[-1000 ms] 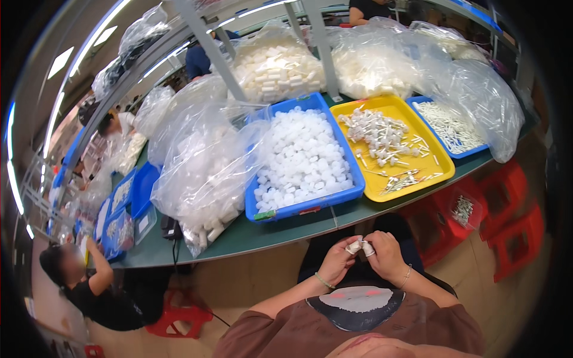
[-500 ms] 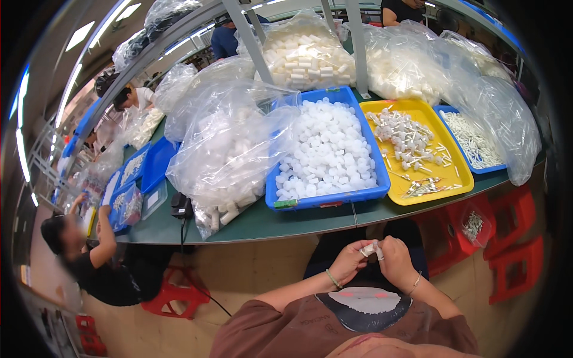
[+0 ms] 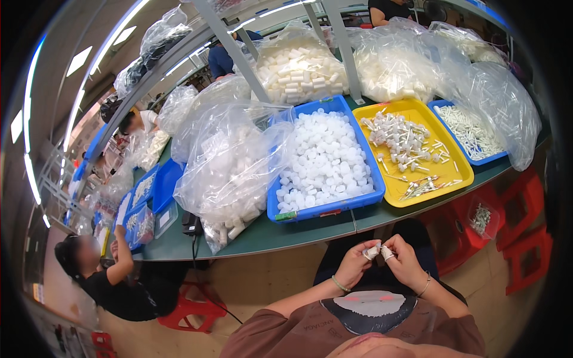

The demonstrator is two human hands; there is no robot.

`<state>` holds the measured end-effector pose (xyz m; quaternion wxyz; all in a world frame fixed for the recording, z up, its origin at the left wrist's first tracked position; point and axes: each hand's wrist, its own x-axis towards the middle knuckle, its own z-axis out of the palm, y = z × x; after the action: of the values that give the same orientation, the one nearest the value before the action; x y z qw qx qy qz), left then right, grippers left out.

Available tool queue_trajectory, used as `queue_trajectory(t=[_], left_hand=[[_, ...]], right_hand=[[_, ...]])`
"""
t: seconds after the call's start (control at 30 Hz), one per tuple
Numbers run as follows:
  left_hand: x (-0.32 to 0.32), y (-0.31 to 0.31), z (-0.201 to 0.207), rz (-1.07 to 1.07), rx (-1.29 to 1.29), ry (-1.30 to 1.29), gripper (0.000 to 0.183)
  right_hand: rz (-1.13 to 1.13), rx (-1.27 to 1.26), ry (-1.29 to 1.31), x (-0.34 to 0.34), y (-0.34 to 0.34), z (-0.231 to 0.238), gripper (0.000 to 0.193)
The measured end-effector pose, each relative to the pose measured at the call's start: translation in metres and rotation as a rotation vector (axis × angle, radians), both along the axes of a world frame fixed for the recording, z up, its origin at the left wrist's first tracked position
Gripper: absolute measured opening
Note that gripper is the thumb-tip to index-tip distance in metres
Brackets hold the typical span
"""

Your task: The person sits at a workstation and repeatedly picks up small white plastic caps and thin metal rods. They insert the rods into the caps and place the assembled units into a yellow tray.

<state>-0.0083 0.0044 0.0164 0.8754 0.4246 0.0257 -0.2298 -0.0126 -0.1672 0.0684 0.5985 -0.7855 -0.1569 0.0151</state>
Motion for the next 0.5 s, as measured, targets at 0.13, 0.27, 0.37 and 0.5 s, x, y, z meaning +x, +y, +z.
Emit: queue_trajectory(t=[0.13, 0.27, 0.37, 0.5], left_hand=[[-0.001, 0.000, 0.004, 0.007, 0.044, -0.029, 0.030], [0.002, -0.009, 0.016, 0.024, 0.183, 0.030, 0.027], [0.004, -0.008, 0.009, 0.010, 0.053, 0.061, 0.028], [0.000, -0.004, 0.009, -0.016, -0.095, 0.112, 0.028]], right_hand=[[0.004, 0.090, 0.038, 0.001, -0.004, -0.007, 0.008], [-0.027, 0.020, -0.034, 0.004, -0.007, -0.003, 0.010], [-0.018, -0.083, -0.098, 0.002, -0.005, -0.001, 0.013], [-0.052, -0.104, -0.116, -0.002, -0.003, 0.003, 0.010]])
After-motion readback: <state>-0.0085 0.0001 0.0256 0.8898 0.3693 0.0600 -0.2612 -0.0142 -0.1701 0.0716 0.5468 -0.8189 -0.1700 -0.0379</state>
